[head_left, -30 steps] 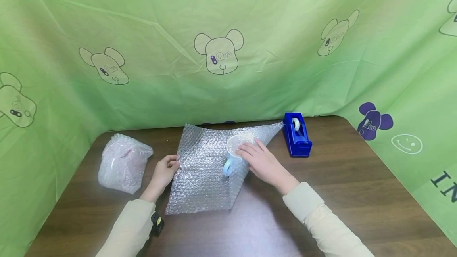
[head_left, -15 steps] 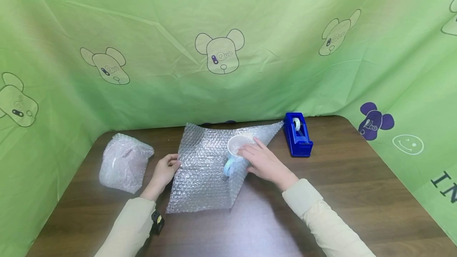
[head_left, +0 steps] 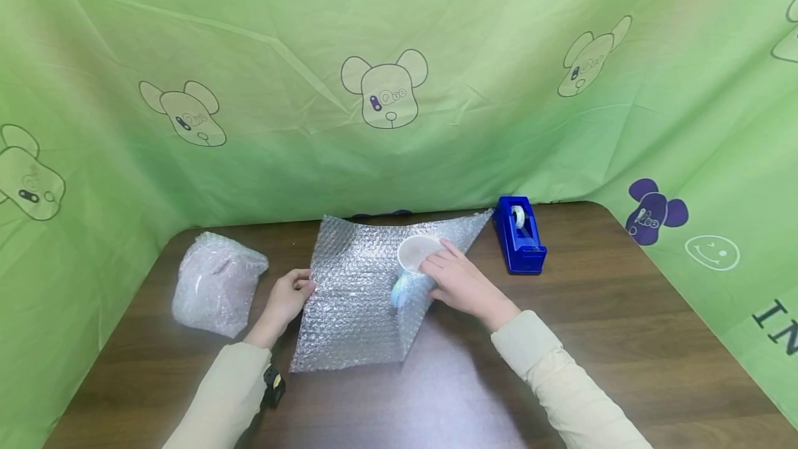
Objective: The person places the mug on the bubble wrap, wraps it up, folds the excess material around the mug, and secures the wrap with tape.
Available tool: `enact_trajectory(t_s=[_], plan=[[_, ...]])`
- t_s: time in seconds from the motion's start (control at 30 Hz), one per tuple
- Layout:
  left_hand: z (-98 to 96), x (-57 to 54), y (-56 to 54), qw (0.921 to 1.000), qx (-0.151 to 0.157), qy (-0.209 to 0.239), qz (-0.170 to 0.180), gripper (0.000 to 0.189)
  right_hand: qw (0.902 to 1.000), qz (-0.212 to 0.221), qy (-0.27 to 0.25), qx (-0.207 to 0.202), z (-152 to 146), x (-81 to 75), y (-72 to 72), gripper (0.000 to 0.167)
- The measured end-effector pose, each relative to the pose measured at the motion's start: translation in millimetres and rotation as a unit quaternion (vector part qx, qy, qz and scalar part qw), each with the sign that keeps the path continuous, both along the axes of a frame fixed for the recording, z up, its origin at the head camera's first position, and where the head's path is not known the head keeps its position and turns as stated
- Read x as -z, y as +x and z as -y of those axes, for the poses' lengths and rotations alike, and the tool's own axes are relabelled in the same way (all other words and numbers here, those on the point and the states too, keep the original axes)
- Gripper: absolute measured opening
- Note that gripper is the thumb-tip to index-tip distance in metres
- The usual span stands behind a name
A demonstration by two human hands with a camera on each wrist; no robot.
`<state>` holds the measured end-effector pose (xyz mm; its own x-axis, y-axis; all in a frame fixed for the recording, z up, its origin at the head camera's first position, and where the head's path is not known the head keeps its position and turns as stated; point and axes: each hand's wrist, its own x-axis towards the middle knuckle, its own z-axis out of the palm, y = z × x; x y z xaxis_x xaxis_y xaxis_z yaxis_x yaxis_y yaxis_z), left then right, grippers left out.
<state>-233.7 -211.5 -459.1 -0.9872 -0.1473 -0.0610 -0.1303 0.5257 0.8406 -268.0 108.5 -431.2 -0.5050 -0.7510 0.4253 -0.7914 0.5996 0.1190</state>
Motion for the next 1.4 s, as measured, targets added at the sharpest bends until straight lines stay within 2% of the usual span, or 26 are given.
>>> enact_trajectory(t_s=[0.27, 0.57, 0.83, 1.1, 1.27, 1.4], plan=[[-1.3, -1.4, -3.0, 0.9995, 0.002, 0.015, 0.027, 0.038, 0.9993, 0.028, -0.022, -0.007, 1, 0.8, -1.0, 0.039], [-2.9, -4.8, -5.1, 0.9982, -0.002, 0.04, 0.045, 0.04, 0.9994, 0.032, -0.013, -0.006, 2, -1.9, -0.5, 0.039], [-3.0, -9.1, -8.2, 0.9902, -0.001, 0.104, 0.093, 0.046, 0.9993, 0.034, -0.018, -0.001, 4, -1.2, 0.1, 0.04], [-5.1, -21.8, -12.2, 0.984, 0.043, 0.136, 0.107, 0.062, 0.9991, 0.037, -0.022, 0.0, 4, 0.5, -0.9, 0.041], [-9.4, -31.9, -18.7, 0.9886, 0.049, 0.108, 0.093, 0.061, 0.9991, 0.037, -0.022, -0.001, 5, 0.2, -0.6, 0.041], [-16.8, -40.4, -24.2, 0.9941, 0.063, 0.06, 0.065, 0.058, 0.9992, 0.035, -0.021, 0.001, 5, -0.7, 0.4, 0.041]])
